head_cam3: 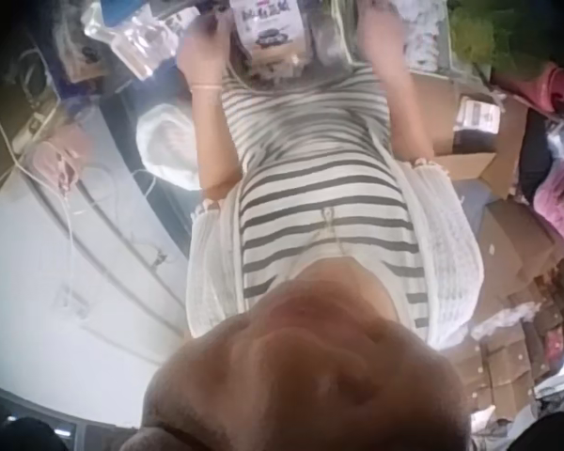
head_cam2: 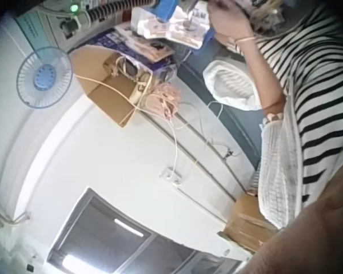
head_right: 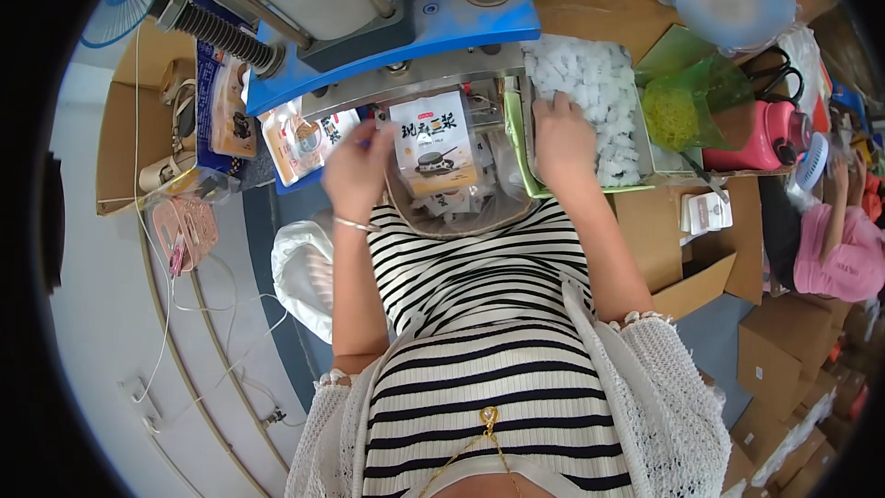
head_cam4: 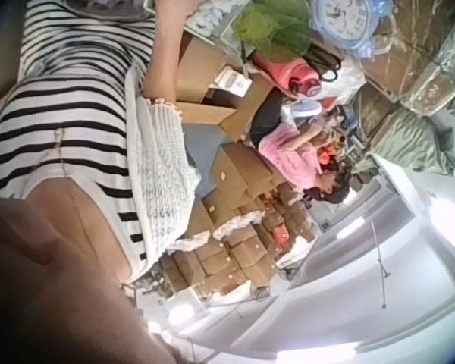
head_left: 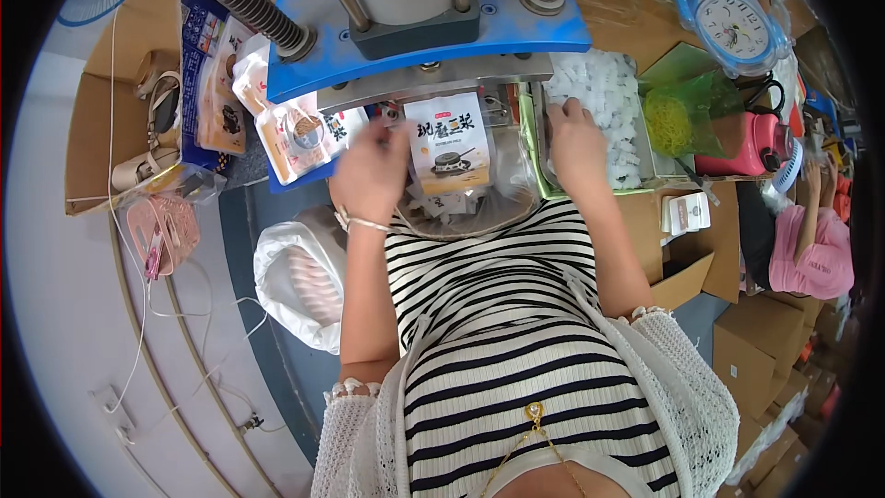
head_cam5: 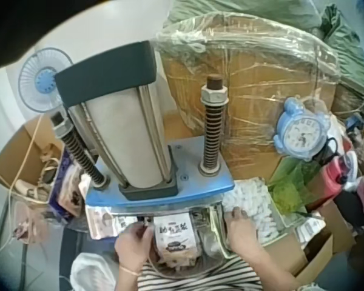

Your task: Sealing plastic packets using a heat-sealing machine and organizing them into cardboard boxes.

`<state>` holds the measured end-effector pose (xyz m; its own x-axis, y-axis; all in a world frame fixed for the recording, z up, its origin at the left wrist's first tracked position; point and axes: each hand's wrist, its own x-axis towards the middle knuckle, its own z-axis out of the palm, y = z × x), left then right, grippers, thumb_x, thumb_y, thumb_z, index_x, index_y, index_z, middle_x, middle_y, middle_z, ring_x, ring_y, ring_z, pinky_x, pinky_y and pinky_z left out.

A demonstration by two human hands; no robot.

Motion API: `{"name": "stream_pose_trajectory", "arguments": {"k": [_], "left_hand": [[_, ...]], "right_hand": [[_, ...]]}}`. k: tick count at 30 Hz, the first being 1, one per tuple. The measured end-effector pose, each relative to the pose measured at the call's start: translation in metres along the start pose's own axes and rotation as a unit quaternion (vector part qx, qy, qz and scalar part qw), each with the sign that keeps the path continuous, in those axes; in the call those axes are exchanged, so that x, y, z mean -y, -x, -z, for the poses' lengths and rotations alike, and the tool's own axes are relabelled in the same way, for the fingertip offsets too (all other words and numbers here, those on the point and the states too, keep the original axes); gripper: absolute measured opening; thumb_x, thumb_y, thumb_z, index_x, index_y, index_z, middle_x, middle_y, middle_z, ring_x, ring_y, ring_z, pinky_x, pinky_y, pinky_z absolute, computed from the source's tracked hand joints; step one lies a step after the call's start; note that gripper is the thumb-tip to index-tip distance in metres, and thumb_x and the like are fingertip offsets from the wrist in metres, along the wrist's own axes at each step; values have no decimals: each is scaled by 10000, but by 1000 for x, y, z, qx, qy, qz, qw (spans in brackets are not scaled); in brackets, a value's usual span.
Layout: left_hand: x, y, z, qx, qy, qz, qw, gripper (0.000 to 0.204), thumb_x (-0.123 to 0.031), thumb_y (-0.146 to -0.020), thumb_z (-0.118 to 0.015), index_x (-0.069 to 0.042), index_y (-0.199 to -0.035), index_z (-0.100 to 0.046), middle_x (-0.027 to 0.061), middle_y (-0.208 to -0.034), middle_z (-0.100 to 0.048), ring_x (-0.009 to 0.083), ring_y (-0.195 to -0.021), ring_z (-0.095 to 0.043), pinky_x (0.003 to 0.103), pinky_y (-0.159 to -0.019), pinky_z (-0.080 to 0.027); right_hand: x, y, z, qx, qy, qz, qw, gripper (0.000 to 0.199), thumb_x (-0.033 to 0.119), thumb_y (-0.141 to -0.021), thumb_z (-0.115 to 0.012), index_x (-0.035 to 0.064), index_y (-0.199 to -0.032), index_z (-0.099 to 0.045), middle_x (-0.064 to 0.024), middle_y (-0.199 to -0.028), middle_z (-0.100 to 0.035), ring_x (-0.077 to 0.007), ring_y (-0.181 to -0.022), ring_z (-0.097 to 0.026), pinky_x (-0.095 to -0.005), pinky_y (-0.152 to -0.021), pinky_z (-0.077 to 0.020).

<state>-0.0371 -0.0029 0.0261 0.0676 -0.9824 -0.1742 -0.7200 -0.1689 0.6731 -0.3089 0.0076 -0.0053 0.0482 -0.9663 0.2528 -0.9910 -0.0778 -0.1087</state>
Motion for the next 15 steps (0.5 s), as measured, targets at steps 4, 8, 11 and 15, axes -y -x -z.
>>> {"name": "stream_pose_trajectory", "arguments": {"k": [4,8,11,15], "left_hand": [[37,14,-4,-373,-231,-189,879,364,-314,-840,-687,-37,-1070,-628,132,-1079,-639,362,-883,-615,403,-710,-485],[67,27,-16,-339,-243,-237,878,326,-237,-840,-687,-63,-1104,-608,133,-1092,-613,354,-925,-607,420,-745,-491],[79,35,-9,-301,-150,-226,914,246,-186,-848,-678,-43,-1041,-624,128,-1007,-633,360,-871,-610,423,-729,-488],[38,42,23,-303,-157,-174,924,135,-107,-862,-663,-16,-960,-642,78,-877,-638,229,-738,-611,341,-653,-474]], "right_hand": [[-4,-5,-1,6,-67,-20,998,231,38,-817,-602,67,-1046,-607,-145,-935,-584,-322,-859,-609,-417,-688,-510],[-3,-8,18,-9,-256,-91,962,238,24,-816,-608,37,-1053,-607,-145,-1001,-602,-259,-831,-622,-380,-693,-520],[-8,-4,10,-13,-435,-135,890,261,36,-834,-621,37,-1095,-606,-116,-994,-614,-206,-824,-616,-353,-701,-512],[20,1,27,16,-619,-176,765,268,62,-891,-606,51,-1159,-594,-76,-1021,-622,-142,-882,-594,-300,-716,-504]]}}
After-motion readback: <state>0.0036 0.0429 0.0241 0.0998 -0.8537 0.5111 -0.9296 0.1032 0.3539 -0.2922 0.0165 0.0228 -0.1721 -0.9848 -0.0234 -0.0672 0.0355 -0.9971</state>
